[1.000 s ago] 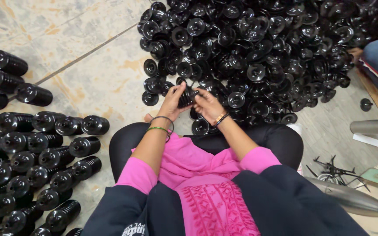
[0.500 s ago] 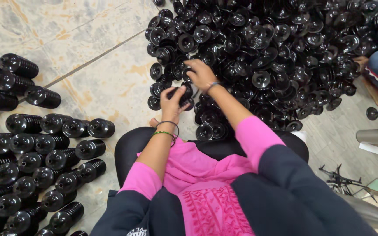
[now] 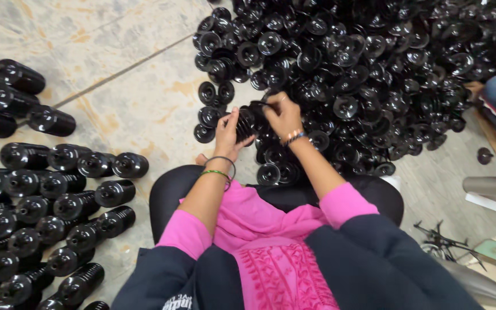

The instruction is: The person sits on the floor among large piles of black plastic components. They repeatedly pick a ribbed cylindrical part and a flanged base from the pile, fit the two pieces together on their lap, and set the assembled unit back onto the floor, working through the pieces one at a time.

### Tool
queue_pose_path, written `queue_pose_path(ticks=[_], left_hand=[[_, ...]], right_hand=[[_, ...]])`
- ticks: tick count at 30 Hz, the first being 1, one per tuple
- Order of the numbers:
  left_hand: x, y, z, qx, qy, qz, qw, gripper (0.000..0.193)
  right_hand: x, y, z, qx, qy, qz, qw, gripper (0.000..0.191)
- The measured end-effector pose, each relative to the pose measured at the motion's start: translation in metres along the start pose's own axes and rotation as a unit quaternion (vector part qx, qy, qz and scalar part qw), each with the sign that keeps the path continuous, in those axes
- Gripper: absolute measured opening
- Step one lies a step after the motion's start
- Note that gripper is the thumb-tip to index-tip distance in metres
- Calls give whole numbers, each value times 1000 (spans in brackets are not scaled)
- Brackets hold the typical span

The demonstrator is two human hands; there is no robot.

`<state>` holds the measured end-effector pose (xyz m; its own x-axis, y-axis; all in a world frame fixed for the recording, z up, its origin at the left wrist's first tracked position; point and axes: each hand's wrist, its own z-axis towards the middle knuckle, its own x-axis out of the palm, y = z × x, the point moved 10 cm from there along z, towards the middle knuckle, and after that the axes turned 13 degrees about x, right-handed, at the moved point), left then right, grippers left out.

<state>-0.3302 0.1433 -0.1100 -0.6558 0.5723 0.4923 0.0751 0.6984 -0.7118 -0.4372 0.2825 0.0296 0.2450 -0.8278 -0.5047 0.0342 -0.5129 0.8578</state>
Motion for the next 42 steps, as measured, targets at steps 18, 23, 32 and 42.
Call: queue_pose_path(ticks=[18,23,32,42], left_hand=[[29,-15,-20,119,191,188,956,41],[34,-12,-18,159,227,226,934,39],[27,-8,-20,65,171,160,970,38],[34,-20,-15,211,216,220,928,63]], right_hand=[[17,-98,-50,128,202,267,933,31],[20,-104,-59,158,203,277,926,27],[10,-69,-55,25,148,192,970,27],[18,-84,-55,112,101,181,972,39]])
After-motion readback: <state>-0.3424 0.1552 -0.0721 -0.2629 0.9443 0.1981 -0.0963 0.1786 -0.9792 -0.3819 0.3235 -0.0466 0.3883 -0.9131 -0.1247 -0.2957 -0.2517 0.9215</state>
